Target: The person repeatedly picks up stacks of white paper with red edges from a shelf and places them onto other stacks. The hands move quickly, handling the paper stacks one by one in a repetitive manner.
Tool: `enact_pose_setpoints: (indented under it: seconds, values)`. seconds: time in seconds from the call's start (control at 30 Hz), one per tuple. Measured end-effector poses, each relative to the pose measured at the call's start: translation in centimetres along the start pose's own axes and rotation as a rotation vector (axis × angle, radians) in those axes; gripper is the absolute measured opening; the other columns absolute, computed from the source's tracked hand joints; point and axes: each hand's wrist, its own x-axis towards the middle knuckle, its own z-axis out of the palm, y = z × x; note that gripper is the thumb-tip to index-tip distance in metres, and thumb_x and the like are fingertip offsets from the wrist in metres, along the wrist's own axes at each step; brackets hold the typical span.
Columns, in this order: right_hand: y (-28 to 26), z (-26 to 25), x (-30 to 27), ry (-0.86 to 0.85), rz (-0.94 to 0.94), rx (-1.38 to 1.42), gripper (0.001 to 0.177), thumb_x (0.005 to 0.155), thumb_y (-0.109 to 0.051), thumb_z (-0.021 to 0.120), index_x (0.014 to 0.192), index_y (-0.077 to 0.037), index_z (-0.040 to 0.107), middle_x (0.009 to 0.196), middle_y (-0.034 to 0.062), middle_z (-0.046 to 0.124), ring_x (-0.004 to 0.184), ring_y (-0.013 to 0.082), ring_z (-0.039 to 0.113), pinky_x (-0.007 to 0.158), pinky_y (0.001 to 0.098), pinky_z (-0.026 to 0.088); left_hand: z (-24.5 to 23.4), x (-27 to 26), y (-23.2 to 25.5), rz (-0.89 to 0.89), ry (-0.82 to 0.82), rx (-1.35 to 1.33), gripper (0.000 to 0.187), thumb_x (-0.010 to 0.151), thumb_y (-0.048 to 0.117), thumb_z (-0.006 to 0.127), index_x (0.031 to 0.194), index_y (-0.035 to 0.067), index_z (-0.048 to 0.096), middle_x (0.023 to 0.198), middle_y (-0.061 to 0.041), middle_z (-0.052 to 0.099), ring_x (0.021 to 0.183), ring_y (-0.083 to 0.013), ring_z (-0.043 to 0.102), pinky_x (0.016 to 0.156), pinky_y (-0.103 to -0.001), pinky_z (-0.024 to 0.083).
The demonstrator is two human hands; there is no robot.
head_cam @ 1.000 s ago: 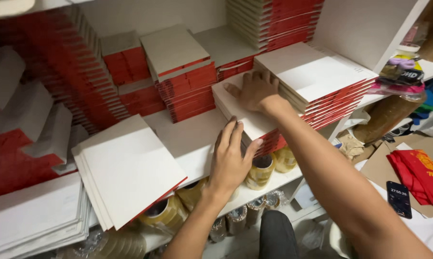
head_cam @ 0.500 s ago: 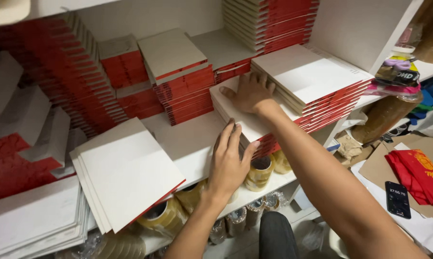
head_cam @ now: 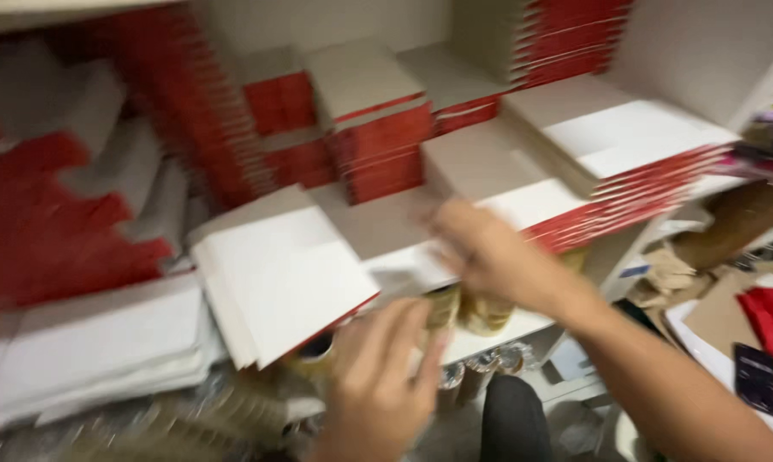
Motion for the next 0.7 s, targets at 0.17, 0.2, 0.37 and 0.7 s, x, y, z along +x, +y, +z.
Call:
enact_pose_setpoints:
  seconds: [0.17, 0.2, 0.37, 0.7]
  values:
    - [-1.9, 7.7, -0.5, -0.434, -0.256, -0.555, 0.089, 0.085, -0.016, 0.072, 0.161, -0.022, 0.026, 0.168, 0.0185, 0.022, 0.136, 0.0398, 0.044, 0.088, 0.0573, 0.041, -6.3, -5.3, -5.4, -0.231, -0.152, 0.474, 0.049, 0.094, 0.045, 0.067, 0.127, 0.009, 0.065, 0.137, -0.015, 0.059, 0.119, -0.0356, 0.058, 0.092, -0.05, 0.046]
    - [-2.2, 7.8, -0.4, -0.44, -0.272, -0.544, 0.089, 0.085, -0.016, 0.072, 0.161, -0.022, 0.026, 0.168, 0.0185, 0.022, 0.136, 0.0398, 0.044, 0.088, 0.0573, 0.041, -7.0, -6.2, -6.2, -0.243, -0.151, 0.489, 0.049, 0.094, 0.045, 0.067, 0.127, 0.009, 0.065, 0.137, -0.015, 0.059, 0.119, -0.0356, 0.058, 0.092, -0.05, 0.046]
    - [-3.9, 6.6, 0.6, -0.409, -0.271, -0.491, 0.067, 0.089, -0.004, 0.068, 0.152, -0.016, 0.048, 0.157, 0.0199, 0.046, 0.108, 0.0382, 0.07, 0.094, 0.0633, 0.048, -8.4, -7.8, -7.8, -0.147, -0.18, 0.413, 0.035, 0.097, 0.019, 0.069, 0.125, -0.001, 0.066, 0.135, -0.015, 0.065, 0.126, -0.029, 0.062, 0.105, -0.043, 0.05]
    - [-4.2, 2.5, -1.0, -0.183, -0.211, 0.0, 0.039, 0.098, -0.013, 0.061, 0.137, -0.012, 0.064, 0.115, 0.0041, 0.075, 0.105, 0.0207, 0.073, 0.095, 0.0313, 0.052, -4.2, -10.2, -2.2, -0.982, 0.154, -0.704, 0.049, 0.103, 0.037, 0.04, 0.1, -0.001, 0.072, 0.075, -0.012, 0.072, 0.062, -0.0195, 0.068, 0.052, -0.028, 0.059]
